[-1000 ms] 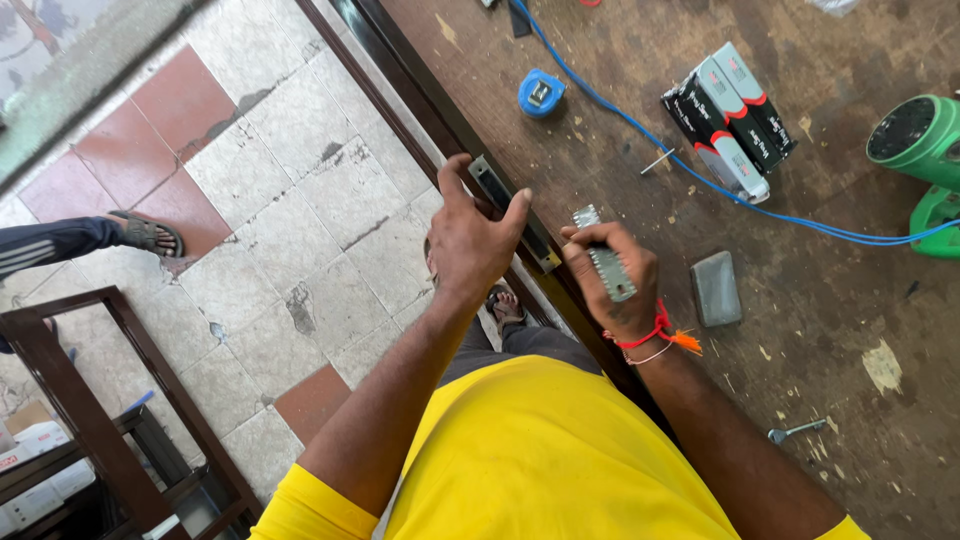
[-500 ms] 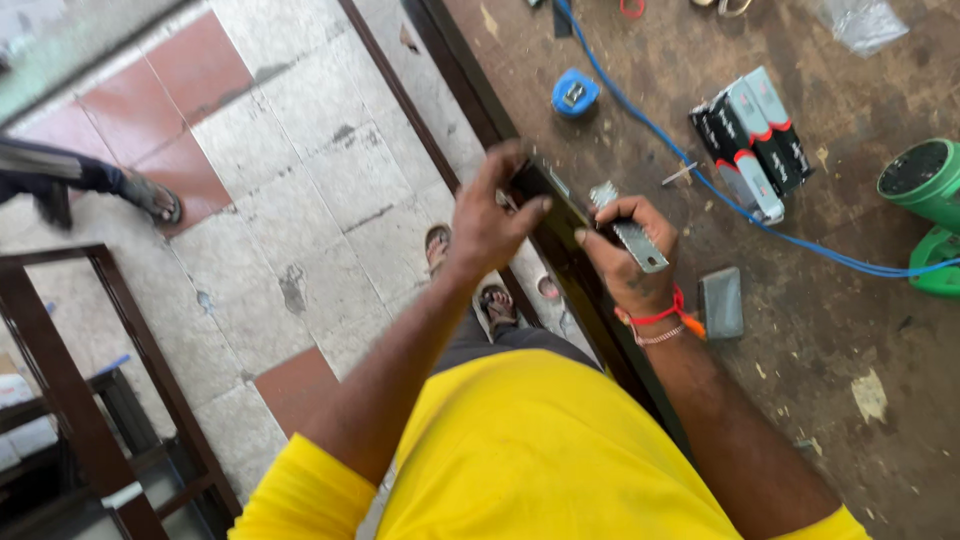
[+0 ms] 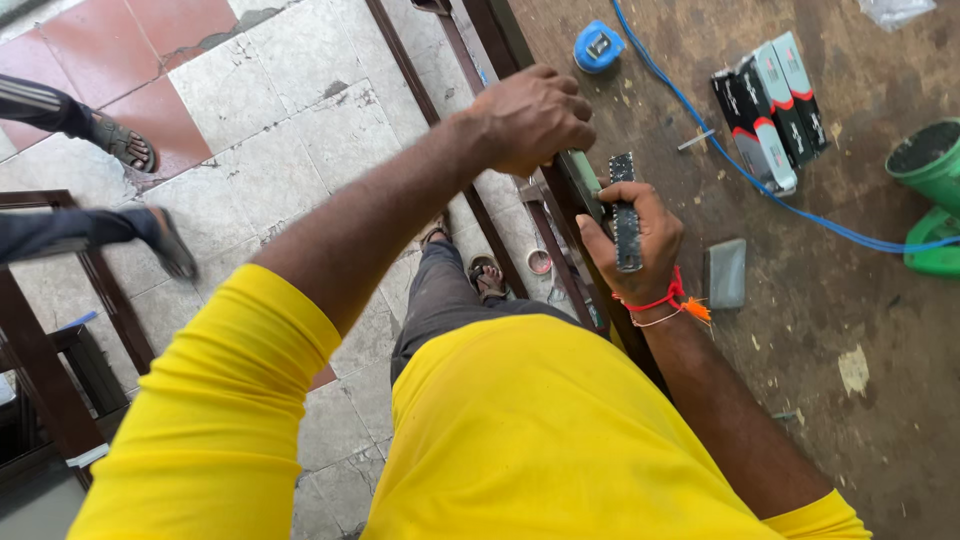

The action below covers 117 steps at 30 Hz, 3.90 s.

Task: The person retrieves a metal square and a lock mechanism from a shelf. They place a wooden door frame on a workbench and use the square and a pencil to mark measurements on the frame. The person then positions the lock mechanism against the marks to verify alignment.

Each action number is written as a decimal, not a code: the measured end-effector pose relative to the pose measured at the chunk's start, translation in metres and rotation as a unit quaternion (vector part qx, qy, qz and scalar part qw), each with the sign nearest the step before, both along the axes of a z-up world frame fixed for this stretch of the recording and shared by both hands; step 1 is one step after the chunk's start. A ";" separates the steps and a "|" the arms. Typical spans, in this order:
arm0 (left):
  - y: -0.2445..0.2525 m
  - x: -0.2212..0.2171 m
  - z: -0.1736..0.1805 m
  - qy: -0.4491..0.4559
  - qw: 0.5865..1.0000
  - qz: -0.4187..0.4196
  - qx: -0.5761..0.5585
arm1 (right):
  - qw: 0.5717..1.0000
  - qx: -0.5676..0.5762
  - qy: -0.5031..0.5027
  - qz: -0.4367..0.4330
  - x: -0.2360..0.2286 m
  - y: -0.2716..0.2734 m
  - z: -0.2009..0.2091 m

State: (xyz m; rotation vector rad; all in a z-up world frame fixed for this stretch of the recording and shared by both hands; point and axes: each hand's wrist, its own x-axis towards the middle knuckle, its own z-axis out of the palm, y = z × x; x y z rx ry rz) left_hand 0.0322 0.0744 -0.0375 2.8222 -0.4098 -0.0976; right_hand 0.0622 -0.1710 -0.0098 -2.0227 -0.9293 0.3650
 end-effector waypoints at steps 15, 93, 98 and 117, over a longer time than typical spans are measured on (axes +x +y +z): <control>-0.008 -0.007 0.007 -0.021 0.998 -0.012 0.053 | 0.945 0.194 0.255 -0.063 0.000 -0.048 -0.048; -0.092 -0.080 -0.040 -0.162 0.855 0.436 -0.231 | 0.996 0.029 -0.083 -0.026 0.009 -0.002 -0.023; -0.092 -0.080 -0.037 -0.176 0.854 0.431 -0.231 | 0.996 0.031 -0.077 -0.024 0.007 -0.001 -0.019; -0.091 -0.082 -0.037 -0.178 0.860 0.413 -0.241 | 0.913 0.178 0.358 -0.089 0.018 -0.027 -0.044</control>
